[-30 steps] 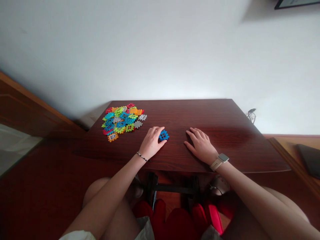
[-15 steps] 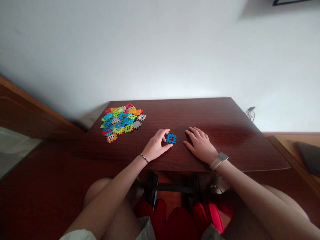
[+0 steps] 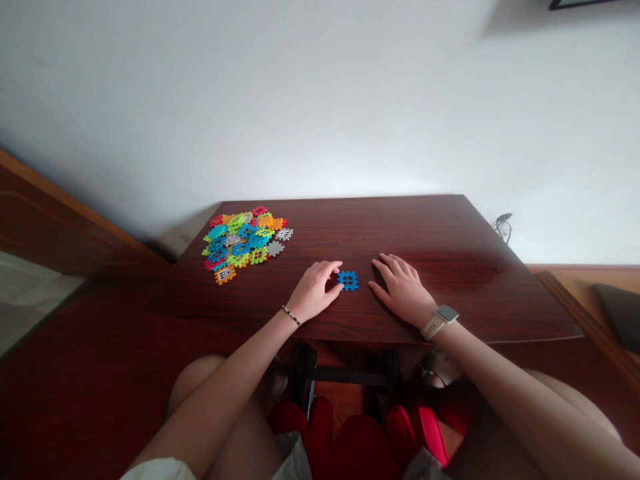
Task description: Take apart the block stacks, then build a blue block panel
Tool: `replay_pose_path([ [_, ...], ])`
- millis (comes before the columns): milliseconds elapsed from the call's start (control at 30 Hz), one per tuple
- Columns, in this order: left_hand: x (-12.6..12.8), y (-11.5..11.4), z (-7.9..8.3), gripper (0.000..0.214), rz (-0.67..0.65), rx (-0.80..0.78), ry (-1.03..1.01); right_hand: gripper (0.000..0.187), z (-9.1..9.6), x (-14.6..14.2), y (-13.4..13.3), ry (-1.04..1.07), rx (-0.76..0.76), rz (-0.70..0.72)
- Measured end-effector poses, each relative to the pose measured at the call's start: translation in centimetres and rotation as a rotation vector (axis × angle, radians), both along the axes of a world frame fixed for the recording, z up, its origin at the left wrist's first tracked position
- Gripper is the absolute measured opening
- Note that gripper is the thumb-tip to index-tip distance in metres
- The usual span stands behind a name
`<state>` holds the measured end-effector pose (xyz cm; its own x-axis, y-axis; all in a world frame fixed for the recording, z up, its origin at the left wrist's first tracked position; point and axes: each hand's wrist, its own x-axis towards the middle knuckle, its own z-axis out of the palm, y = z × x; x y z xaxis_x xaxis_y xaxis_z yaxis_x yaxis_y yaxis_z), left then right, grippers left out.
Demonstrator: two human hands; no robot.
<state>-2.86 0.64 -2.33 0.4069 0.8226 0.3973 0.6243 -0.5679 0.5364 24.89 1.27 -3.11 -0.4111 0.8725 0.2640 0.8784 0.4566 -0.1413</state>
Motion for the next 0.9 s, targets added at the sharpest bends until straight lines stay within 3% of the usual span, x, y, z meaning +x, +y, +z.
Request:
replay_pose_path([
  [200, 0.13, -0.39, 0.50, 0.043, -0.019, -0.006, -0.005, 0.060, -0.20, 0.05, 0.03, 0.011, 0.013, 0.006],
  [433, 0.21, -0.42, 0.48, 0.057, -0.050, 0.033, 0.101, 0.060, -0.12, 0.03, 0.02, 0.000, 0.006, 0.003],
  [900, 0.17, -0.53, 0.34, 0.055, -0.007, 0.136, 0.019, 0.061, -0.04, 0.02, -0.03, 0.002, -0.003, -0.001],
])
